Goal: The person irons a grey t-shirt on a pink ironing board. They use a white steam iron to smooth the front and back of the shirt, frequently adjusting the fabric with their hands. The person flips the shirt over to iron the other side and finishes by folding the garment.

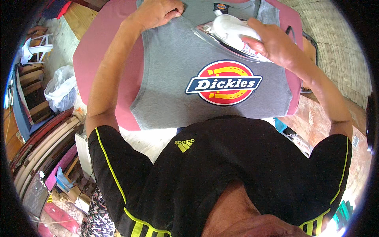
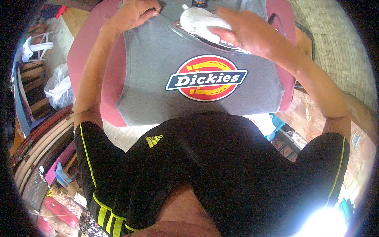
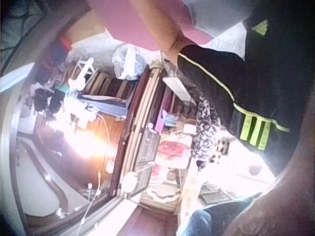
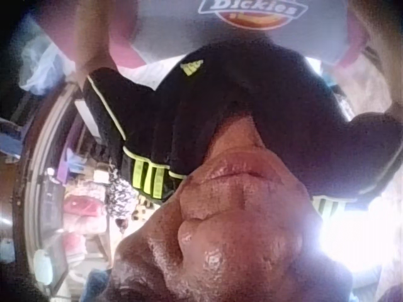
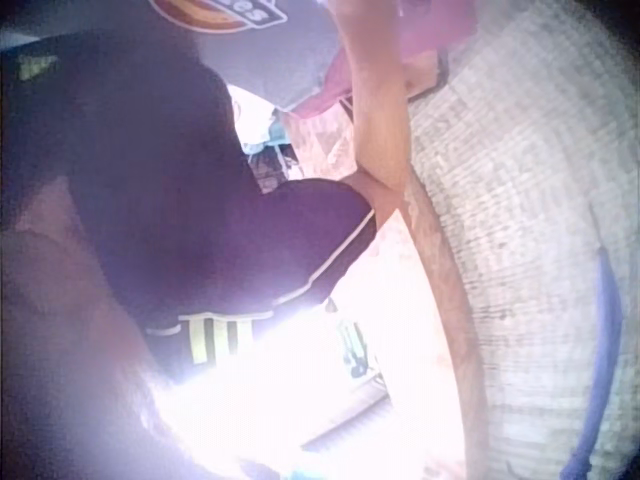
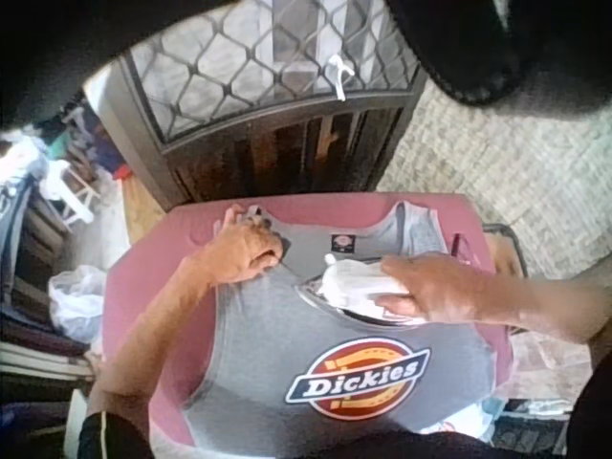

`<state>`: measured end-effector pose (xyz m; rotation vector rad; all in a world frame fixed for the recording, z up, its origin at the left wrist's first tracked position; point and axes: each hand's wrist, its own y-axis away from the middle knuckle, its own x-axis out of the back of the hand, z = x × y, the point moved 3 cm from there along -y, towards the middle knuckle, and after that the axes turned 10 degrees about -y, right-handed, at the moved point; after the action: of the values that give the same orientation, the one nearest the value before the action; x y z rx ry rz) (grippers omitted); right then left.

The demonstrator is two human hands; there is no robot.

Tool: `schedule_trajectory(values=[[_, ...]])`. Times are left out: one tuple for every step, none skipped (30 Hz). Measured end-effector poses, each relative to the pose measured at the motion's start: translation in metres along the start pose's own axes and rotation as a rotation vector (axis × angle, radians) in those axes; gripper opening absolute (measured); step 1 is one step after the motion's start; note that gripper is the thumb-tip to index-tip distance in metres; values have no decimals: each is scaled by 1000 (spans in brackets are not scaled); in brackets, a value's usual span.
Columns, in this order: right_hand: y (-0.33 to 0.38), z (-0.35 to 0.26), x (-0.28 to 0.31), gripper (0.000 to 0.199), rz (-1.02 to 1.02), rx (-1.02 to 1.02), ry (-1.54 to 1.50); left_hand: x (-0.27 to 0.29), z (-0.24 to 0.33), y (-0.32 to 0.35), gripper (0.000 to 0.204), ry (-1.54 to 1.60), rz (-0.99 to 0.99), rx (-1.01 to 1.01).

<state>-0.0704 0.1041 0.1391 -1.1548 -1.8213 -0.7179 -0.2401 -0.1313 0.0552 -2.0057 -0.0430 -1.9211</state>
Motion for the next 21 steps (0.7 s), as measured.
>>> schedule_trajectory(values=[[3, 0, 0, 36, -5, -23, -26, 1, 1, 0, 8, 19, 11, 8], [6, 0, 1, 35, -10, -45, -51, 1, 2, 1, 8, 38, 21, 17], [7, 0, 0, 34, -15, -67, -77, -1, 1, 2, 8, 31, 2, 40], [3, 1, 0, 35, -28, -45, -36, -3, 0, 0, 8, 23, -16, 60], [-4, 1, -1, 35, -40, -22, 5, -4, 0, -1, 8, 16, -34, 81], [-8, 3, -2, 36, -54, 2, 46, -4, -1, -2, 9, 21, -41, 74], [-8, 6, -2, 35, -65, -3, 15, -3, -2, 0, 9, 25, -52, 67], [-7, 10, -1, 35, -77, -7, -17, -3, -2, 1, 9, 29, -63, 62], [-3, 14, -1, 34, -90, -10, -48, -1, 0, 2, 11, 15, -1, 60], [2, 18, 0, 34, -86, -5, -58, 4, 4, 3, 12, 0, 63, 58], [9, 23, 2, 33, -83, 2, -69, 9, 10, 5, 14, -15, 125, 56], [16, 27, 3, 33, -79, 9, -79, 13, 17, 8, 15, -78, 194, 181], [22, 31, 5, 34, -61, 18, -60, 17, 34, 8, 15, -139, 265, 302], [28, 34, 7, 36, -38, 25, -40, 20, 50, 9, 16, -202, 338, 418], [32, 36, 11, 37, -14, 38, -20, 14, 66, 14, 27, -171, 330, 475], [36, 41, 14, 37, -56, -21, -70, 0, 85, 20, 39, -138, 322, 525], [39, 44, 19, 38, -100, -78, -121, -12, 103, 26, 50, -104, 313, 579], [43, 48, 23, 38, -143, -129, -169, -22, 123, 28, 57, -117, 271, 597], [52, 50, 30, 37, -79, -152, -113, -32, 141, 26, 64, -124, 232, 609], [61, 50, 38, 37, -21, -167, -58, -38, 151, 26, 72, -133, 190, 630], [71, 53, 46, 37, 38, -184, -4, -41, 152, 26, 74, -131, 162, 640]])
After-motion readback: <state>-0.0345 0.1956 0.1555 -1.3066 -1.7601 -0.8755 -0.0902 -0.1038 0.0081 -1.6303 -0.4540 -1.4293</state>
